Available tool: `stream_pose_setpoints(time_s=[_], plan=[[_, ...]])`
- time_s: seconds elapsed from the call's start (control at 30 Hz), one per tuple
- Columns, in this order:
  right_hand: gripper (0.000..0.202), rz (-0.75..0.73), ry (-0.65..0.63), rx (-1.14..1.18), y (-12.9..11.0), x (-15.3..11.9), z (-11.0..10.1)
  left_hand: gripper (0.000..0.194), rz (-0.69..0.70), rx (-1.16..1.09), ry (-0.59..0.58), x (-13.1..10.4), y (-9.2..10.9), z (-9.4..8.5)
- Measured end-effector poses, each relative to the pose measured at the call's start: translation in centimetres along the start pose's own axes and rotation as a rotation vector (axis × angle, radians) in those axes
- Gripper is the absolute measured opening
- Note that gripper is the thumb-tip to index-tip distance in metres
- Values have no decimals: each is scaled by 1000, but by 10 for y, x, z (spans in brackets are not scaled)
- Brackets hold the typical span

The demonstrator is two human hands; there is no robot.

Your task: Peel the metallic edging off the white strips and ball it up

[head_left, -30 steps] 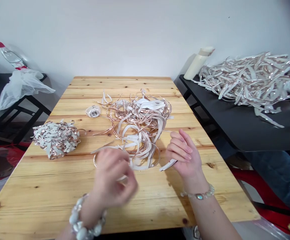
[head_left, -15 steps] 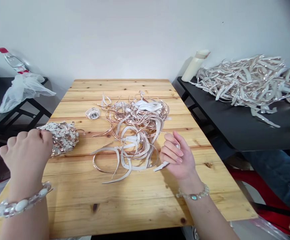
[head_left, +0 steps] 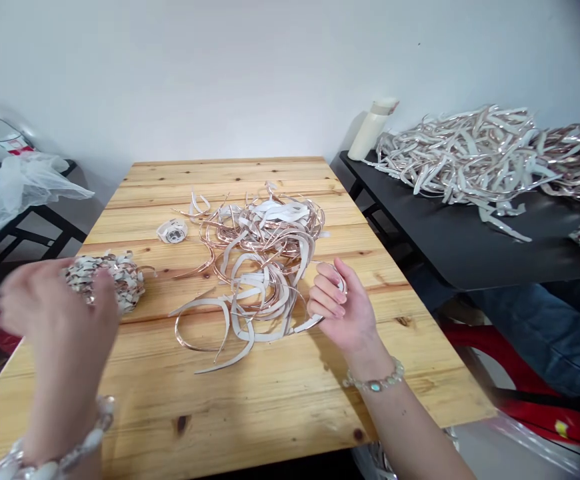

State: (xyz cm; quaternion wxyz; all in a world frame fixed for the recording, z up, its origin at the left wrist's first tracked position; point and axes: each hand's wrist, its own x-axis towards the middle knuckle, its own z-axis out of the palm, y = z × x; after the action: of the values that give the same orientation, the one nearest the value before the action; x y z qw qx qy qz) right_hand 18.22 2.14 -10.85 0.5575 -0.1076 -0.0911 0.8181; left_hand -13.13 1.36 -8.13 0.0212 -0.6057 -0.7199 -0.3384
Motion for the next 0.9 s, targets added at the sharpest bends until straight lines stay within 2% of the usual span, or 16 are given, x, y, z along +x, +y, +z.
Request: stream_pose_setpoints(time_s=[0.03,0.07,0.1,0.2,0.23,0.27,0.37,0.47,0.53,0.6,0.67,0.77,0.83,0.9], plan=[[36,-3,3,-9,0,0,1,24,88,72,34,-3,12,7],[36,-6,8,-19,1,-1,1,27,200,76,-24,-8,24,16],[36,-9,14,-31,1,-1,2,27,303,57,-103,-15,35,25],[36,-13,23,-92,3,-2,2,22,511,11,-496,-39,64,52],[37,-15,20,-114,3,-2,2,21,530,25,-572,-46,71,59],[37,-19,17,-131,4,-3,2,21,537,52,-597,-53,76,65],[39,-37,27,-135,5,-3,2,17,505,107,-596,-64,81,74],[38,-65,75,-63,5,-3,4,20,477,72,-581,-66,77,75],[36,-78,102,2,5,-4,7,19,458,-51,-559,-69,78,72],[34,-61,109,63,8,-5,10,18,430,-264,-558,-75,82,69],[32,-13,107,110,13,-5,12,19,363,-514,-650,-82,89,67],[31,77,109,90,25,-3,12,17,169,-760,-897,-89,98,65],[33,106,129,-40,33,-2,10,17,49,-823,-1013,-91,100,63],[36,61,152,-264,39,-1,6,17,-25,-868,-1048,-89,100,60]])
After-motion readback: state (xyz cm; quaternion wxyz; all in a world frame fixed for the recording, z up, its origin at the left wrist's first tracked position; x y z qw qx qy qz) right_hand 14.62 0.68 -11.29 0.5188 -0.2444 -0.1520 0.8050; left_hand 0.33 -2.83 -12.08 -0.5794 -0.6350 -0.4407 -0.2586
